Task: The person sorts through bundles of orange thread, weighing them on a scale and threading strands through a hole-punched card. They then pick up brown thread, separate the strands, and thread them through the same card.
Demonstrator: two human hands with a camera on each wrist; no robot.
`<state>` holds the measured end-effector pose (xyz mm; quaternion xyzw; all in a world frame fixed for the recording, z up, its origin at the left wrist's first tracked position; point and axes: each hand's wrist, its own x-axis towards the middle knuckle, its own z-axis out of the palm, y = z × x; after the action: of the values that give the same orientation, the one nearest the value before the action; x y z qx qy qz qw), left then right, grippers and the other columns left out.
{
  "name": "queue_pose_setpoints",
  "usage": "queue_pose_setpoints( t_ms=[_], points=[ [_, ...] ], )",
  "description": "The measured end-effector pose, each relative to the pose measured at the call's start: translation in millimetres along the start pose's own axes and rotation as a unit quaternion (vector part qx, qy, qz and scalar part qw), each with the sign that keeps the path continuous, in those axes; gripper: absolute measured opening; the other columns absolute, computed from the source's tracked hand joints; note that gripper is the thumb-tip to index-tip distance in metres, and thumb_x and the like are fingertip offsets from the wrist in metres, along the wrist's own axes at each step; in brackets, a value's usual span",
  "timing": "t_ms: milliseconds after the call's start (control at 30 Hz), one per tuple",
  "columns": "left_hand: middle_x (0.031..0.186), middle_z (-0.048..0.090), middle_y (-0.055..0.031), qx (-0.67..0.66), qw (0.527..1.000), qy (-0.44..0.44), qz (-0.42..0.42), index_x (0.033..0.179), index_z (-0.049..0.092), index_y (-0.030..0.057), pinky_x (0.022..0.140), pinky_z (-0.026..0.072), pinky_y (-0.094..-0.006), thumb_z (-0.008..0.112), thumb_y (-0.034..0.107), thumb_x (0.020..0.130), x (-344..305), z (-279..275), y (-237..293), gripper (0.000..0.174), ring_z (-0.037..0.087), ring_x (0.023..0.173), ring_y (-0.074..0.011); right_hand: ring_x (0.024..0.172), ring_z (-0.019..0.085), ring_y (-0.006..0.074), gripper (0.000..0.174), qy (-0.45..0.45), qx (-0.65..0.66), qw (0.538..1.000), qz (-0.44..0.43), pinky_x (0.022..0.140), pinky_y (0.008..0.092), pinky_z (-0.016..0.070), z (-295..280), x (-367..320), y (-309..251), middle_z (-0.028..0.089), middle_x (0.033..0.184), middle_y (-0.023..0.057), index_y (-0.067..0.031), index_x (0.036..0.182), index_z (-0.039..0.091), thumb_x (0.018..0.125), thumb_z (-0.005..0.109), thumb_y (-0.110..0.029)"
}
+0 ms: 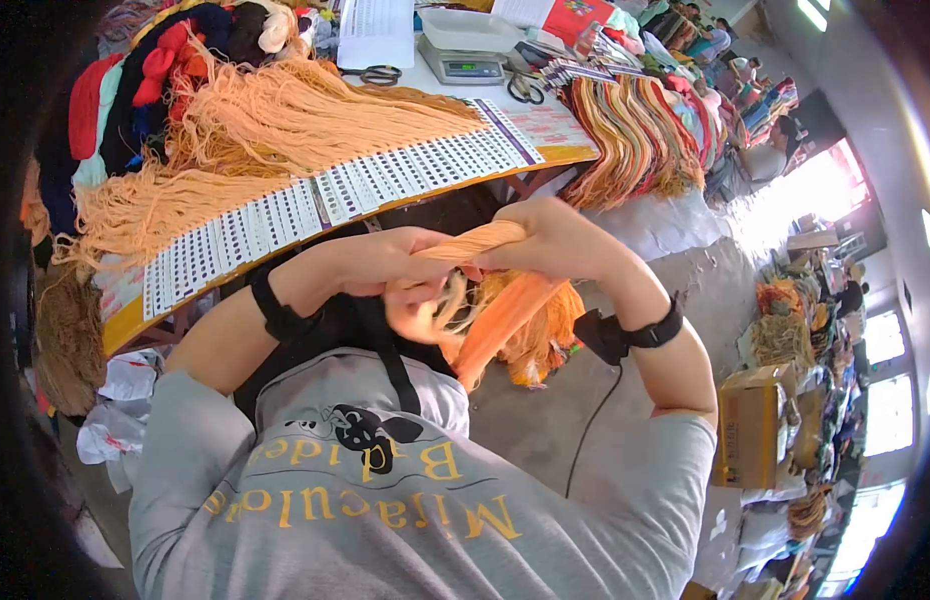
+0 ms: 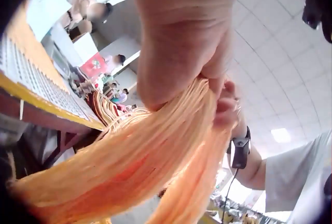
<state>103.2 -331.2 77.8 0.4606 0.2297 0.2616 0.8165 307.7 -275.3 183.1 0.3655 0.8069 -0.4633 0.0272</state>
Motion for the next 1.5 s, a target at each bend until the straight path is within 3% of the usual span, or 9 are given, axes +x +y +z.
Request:
queue_pose_setpoints(
  t_ms=[300, 533, 700, 800, 867, 1033, 1133, 1267, 1500],
  points=[
    [0.046, 0.050, -0.0047, -0.063, 0.983, -0.171, -0.014, 0.134, 0.030, -0.0059, 0.029, 0.0299, -0.0212, 0.039, 0.023, 0.096, -14.9, 23.8, 10.3, 0.049, 0.043, 0.031, -0.0071, 0.071, 0.055, 0.0063, 0.050, 0.087, 0.101, 0.954, -0.267, 0.060, 0.0238, 0.0449, 24.4, 30.2, 58.1, 0.062, 0.077, -0.0001, -0.0001, 0.092, 0.062, 0.076, 0.071, -0.047],
    [0.140, 0.037, -0.0169, 0.188, 0.848, 0.155, 0.471, 0.124, 0.047, 0.0036, 0.087, 0.0474, -0.0368, 0.065, 0.014, 0.083, -35.6, 26.2, 88.7, 0.046, 0.054, 0.108, -0.0216, 0.073, 0.057, 0.0107, 0.019, 0.160, 0.106, 0.966, -0.174, 0.068, 0.0279, 0.0472, 80.6, 61.5, 90.9, 0.062, 0.077, 0.0018, -0.0038, 0.093, 0.060, 0.079, 0.068, -0.015],
    [0.105, 0.061, -0.0097, 0.733, 0.625, 0.235, 0.126, 0.115, 0.054, 0.0037, 0.075, 0.0505, -0.0306, 0.053, 0.017, 0.088, -31.6, -0.4, 81.6, 0.029, 0.060, 0.088, -0.0156, 0.071, 0.063, 0.0304, 0.023, 0.328, -0.024, 0.910, -0.252, 0.063, 0.0334, 0.0501, 68.8, 58.8, 63.0, 0.063, 0.081, 0.0147, -0.0030, 0.095, 0.060, 0.073, 0.064, -0.005],
    [0.085, 0.056, -0.0028, 0.466, 0.845, 0.155, -0.210, 0.103, 0.057, 0.0035, 0.059, 0.0515, -0.0257, 0.049, 0.015, 0.092, -29.4, 10.0, 86.0, 0.018, 0.057, 0.071, -0.0101, 0.063, 0.061, 0.0258, 0.025, 0.366, -0.177, 0.835, -0.370, 0.056, 0.0330, 0.0497, 54.2, 58.4, 60.9, 0.060, 0.073, 0.0086, -0.0071, 0.091, 0.062, 0.067, 0.067, -0.005],
    [0.085, 0.056, -0.0022, 0.395, 0.898, -0.120, -0.153, 0.116, 0.053, 0.0037, 0.064, 0.0533, -0.0272, 0.054, 0.011, 0.089, -35.4, -25.3, 43.2, 0.028, 0.056, 0.074, -0.0108, 0.059, 0.059, 0.0227, 0.027, 0.367, -0.232, 0.796, -0.423, 0.052, 0.0327, 0.0480, 55.4, 66.7, 65.7, 0.055, 0.069, 0.0052, -0.0076, 0.088, 0.059, 0.063, 0.069, -0.010],
    [0.096, 0.062, -0.0054, 0.163, 0.983, -0.068, -0.050, 0.114, 0.053, 0.0049, 0.083, 0.0492, -0.0281, 0.065, 0.005, 0.079, -13.8, 23.4, -5.1, 0.037, 0.059, 0.099, -0.0151, 0.055, 0.055, 0.0241, 0.032, 0.350, -0.213, 0.785, -0.465, 0.047, 0.0330, 0.0438, 61.7, 82.6, 100.4, 0.053, 0.070, 0.0063, -0.0070, 0.091, 0.053, 0.067, 0.070, -0.020],
    [0.091, 0.062, -0.0095, 0.673, 0.728, 0.115, 0.069, 0.076, 0.059, 0.0047, 0.062, 0.0525, -0.0288, 0.068, 0.001, 0.068, -17.4, 33.7, 25.2, 0.013, 0.065, 0.074, -0.0232, 0.058, 0.058, 0.0243, 0.025, 0.373, -0.163, 0.794, -0.452, 0.050, 0.0332, 0.0460, 60.9, 88.3, 140.0, 0.054, 0.070, 0.0053, -0.0079, 0.087, 0.052, 0.070, 0.068, -0.019],
    [0.091, 0.061, -0.0092, 0.690, 0.634, 0.138, 0.321, 0.072, 0.054, 0.0022, 0.050, 0.0490, -0.0323, 0.069, 0.001, 0.064, -14.1, 50.1, 44.5, 0.017, 0.058, 0.057, -0.0262, 0.069, 0.060, 0.0274, 0.025, 0.337, -0.035, 0.897, -0.283, 0.062, 0.0351, 0.0492, 81.4, 91.6, 199.3, 0.059, 0.083, 0.0068, -0.0064, 0.096, 0.054, 0.077, 0.066, -0.018],
    [0.113, 0.054, -0.0154, 0.552, 0.778, 0.119, 0.277, 0.091, 0.055, -0.0009, 0.076, 0.0480, -0.0307, 0.066, 0.000, 0.070, 52.3, 20.2, 26.8, 0.023, 0.058, 0.092, -0.0293, 0.122, 0.043, 0.0158, 0.065, 0.150, 0.333, 0.881, -0.300, 0.100, 0.0309, 0.0366, 64.6, 22.8, 168.6, 0.046, 0.133, 0.0083, -0.0006, 0.134, 0.037, 0.076, 0.066, -0.001]
  ],
)
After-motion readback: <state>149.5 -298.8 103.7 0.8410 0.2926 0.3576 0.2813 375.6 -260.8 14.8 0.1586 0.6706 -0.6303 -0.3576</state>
